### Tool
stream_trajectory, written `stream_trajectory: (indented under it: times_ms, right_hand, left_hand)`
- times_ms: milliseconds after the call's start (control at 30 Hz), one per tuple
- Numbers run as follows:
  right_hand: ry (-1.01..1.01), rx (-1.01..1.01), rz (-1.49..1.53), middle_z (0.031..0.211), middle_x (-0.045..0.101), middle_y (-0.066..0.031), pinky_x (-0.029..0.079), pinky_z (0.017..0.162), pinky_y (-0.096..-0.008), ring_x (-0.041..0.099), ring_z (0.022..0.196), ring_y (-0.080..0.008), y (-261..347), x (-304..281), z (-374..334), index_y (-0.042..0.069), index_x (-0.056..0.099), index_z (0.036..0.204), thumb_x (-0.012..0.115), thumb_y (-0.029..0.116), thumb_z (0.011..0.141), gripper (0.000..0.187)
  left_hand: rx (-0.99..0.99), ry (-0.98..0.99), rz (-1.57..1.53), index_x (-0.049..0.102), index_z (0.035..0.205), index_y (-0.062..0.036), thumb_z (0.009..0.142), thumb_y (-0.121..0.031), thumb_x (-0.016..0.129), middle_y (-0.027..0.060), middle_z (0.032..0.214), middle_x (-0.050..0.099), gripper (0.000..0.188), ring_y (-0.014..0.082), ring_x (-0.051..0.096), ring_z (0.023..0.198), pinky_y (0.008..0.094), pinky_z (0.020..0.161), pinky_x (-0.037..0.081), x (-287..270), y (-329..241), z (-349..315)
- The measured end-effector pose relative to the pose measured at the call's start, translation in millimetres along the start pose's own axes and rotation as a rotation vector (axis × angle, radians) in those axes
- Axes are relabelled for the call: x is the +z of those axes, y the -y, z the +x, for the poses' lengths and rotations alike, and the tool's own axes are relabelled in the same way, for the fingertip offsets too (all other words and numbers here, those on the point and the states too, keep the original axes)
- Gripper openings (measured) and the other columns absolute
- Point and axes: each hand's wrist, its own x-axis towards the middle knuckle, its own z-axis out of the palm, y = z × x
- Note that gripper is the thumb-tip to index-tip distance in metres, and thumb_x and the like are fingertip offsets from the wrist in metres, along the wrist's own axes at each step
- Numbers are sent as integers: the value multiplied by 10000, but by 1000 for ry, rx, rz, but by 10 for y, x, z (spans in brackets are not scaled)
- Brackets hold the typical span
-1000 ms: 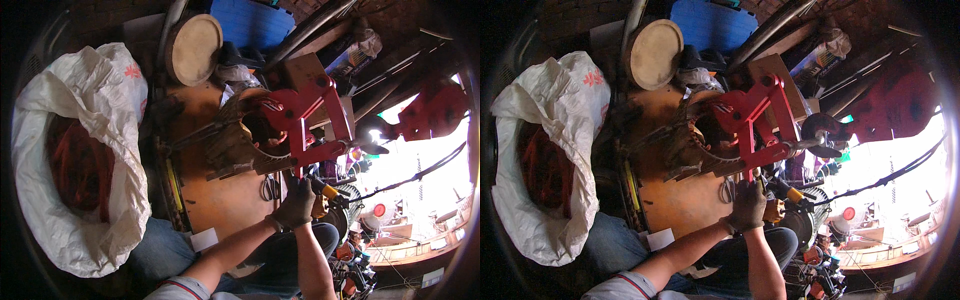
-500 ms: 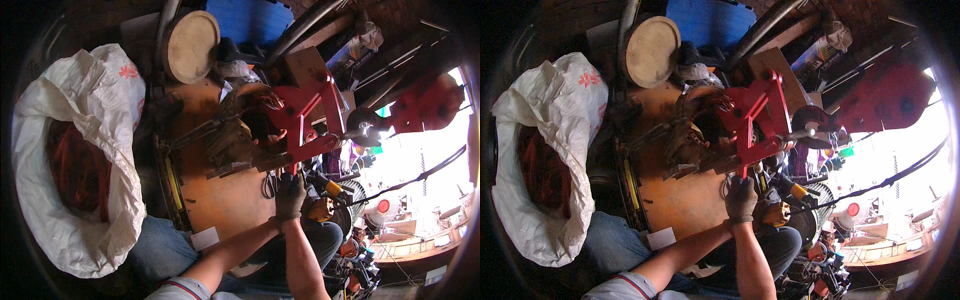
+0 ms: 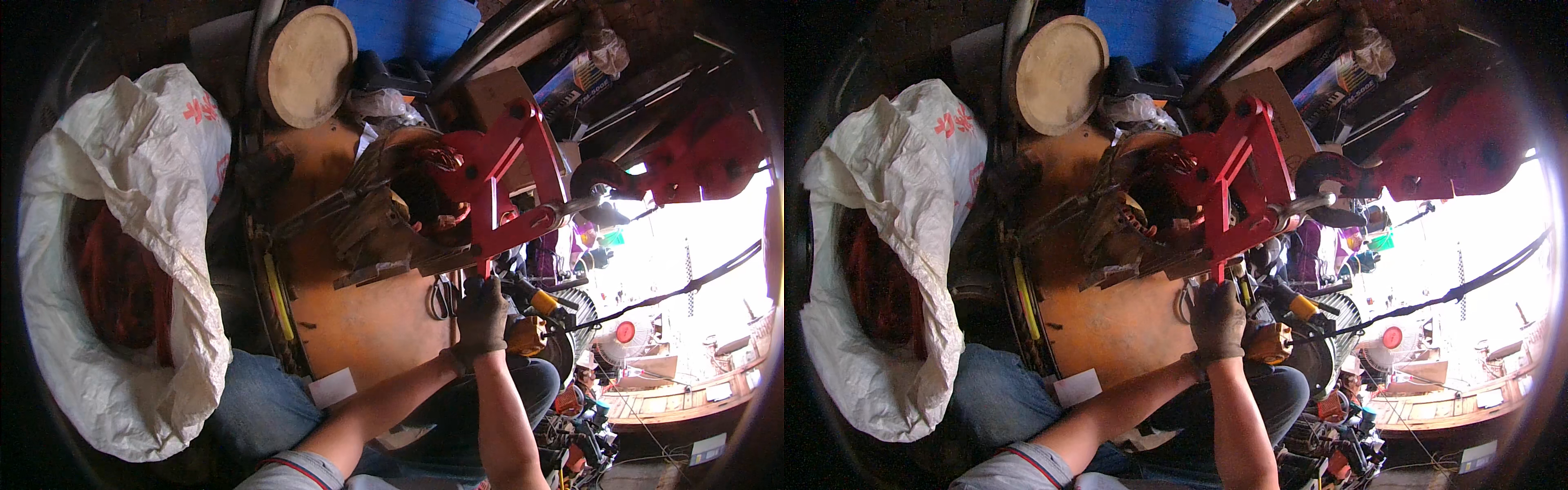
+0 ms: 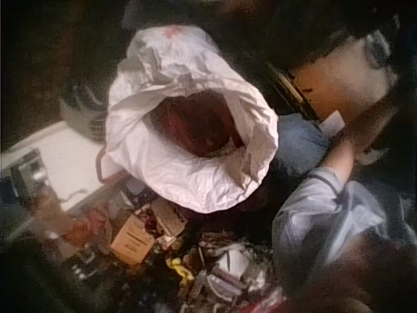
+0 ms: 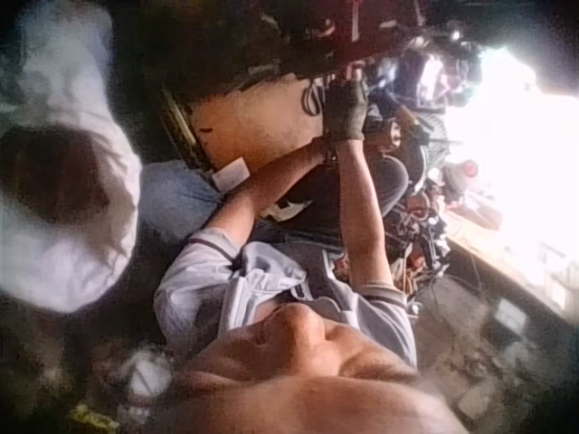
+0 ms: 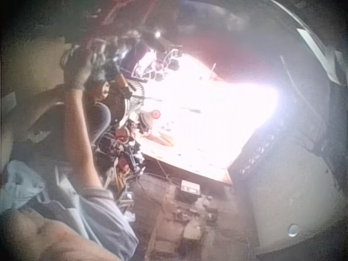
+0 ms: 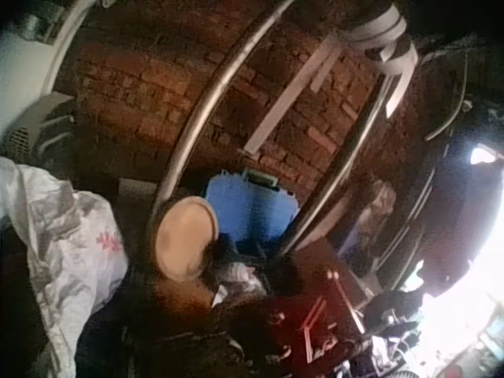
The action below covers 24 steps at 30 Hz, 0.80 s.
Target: The person uses a red puller tool and a power drill to remove copper windings from a motor stator. The person repeatedly tightens the puller, drills into the windings, and removes the loosened copper pieces, placing them into a white bag.
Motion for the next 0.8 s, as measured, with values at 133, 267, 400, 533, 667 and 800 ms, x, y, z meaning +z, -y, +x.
stream_trajectory:
  times_ms: [133, 267, 400, 533, 667, 800]
  right_hand:
    - [51, 42, 36, 878, 596, -183, 536, 649, -482, 665, 776, -411, 172, -97, 71, 52, 554, 919, 624, 250, 943, 211]
    - [101, -131, -88, 859, 604, -186, 551, 671, -477, 674, 803, -396, -77, -209, 165, 34, 595, 967, 645, 213, 896, 199]
    - [175, -93, -148, 887, 633, -204, 563, 691, -479, 688, 831, -399, 189, -521, 438, 15, 620, 944, 643, 186, 888, 182]
    - [230, -280, -280, 864, 644, -165, 516, 692, -434, 647, 803, -363, 318, -730, 671, 32, 632, 856, 607, 80, 853, 54]
    - [203, -605, -588, 848, 645, -118, 548, 717, -426, 645, 802, -325, 282, -819, 847, 68, 664, 852, 656, 36, 694, 162]
    - [262, -548, -582, 871, 640, -144, 564, 722, -437, 660, 833, -346, 352, -789, 811, 52, 669, 905, 662, 74, 746, 160]
  left_hand:
    - [25, -72, -78, 405, 1496, -74, 1020, -297, 579, 101, 1440, 501, 554, 223, 423, 1393, 381, 1156, 336, 3, 65, 125]
    - [69, 144, -71, 344, 1556, -112, 1026, -343, 557, 79, 1535, 418, 616, 197, 392, 1425, 355, 1175, 313, -46, -464, 42]
    - [83, 195, -157, 423, 1504, -133, 943, -463, 637, 144, 1481, 478, 685, 252, 435, 1404, 392, 1158, 360, -126, -1152, 73]
    - [419, -71, 728, 569, 1332, -103, 810, -547, 744, 239, 1246, 633, 707, 379, 570, 1254, 487, 1073, 452, -204, -1601, 62]
    - [388, -129, 712, 581, 1292, -69, 835, -512, 739, 238, 1159, 666, 656, 401, 644, 1117, 520, 976, 494, -168, -1797, 38]
    - [341, -124, 666, 600, 1235, -53, 843, -475, 739, 241, 1073, 684, 593, 423, 681, 993, 522, 889, 524, -139, -1757, 4]
